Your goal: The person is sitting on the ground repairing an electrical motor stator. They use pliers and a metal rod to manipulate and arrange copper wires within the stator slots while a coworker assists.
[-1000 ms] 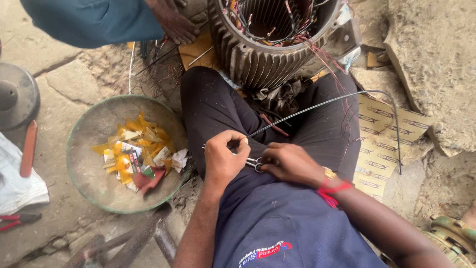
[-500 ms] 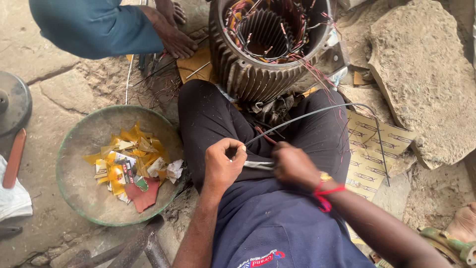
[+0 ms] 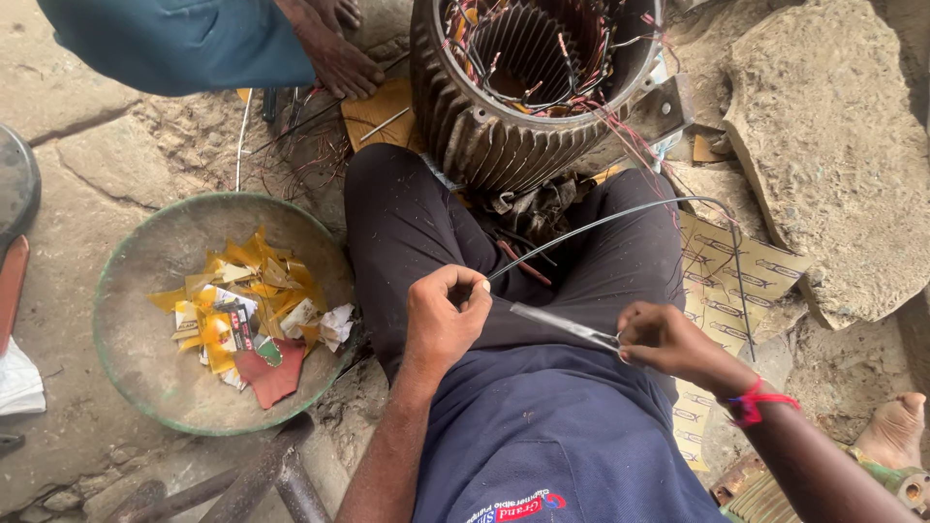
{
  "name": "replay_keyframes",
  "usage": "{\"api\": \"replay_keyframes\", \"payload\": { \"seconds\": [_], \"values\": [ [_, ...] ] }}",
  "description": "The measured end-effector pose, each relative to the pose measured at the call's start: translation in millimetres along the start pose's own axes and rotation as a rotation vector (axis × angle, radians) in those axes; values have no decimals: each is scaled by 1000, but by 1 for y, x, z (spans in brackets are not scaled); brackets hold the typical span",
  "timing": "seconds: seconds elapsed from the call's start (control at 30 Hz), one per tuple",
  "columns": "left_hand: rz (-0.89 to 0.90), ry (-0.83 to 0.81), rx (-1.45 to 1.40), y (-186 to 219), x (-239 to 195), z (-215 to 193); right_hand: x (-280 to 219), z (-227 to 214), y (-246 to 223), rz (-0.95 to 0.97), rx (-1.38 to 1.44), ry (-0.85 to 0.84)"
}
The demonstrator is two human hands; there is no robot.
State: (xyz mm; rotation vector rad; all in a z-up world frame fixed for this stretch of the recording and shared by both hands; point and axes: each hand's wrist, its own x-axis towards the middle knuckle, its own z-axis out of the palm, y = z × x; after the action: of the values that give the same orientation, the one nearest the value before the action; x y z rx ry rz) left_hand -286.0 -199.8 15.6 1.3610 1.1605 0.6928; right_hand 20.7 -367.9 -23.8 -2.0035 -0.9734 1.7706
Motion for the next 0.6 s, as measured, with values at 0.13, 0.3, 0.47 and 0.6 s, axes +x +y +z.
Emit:
{"api": "replay_keyframes", "payload": {
  "seconds": [0.13, 0.3, 0.47, 0.6],
  "values": [
    [-23, 12, -20, 0, 0, 0, -16, 17, -12, -191, 437, -250],
    [-8, -10, -53, 3, 2, 7, -15, 42, -30, -355, 435, -343],
    [-29, -3, -76, 6, 4, 7, -19, 31, -44, -381, 153, -369],
    [3, 3, -116, 2, 5, 9, -20, 26, -57, -217, -275, -328]
  ]
}}
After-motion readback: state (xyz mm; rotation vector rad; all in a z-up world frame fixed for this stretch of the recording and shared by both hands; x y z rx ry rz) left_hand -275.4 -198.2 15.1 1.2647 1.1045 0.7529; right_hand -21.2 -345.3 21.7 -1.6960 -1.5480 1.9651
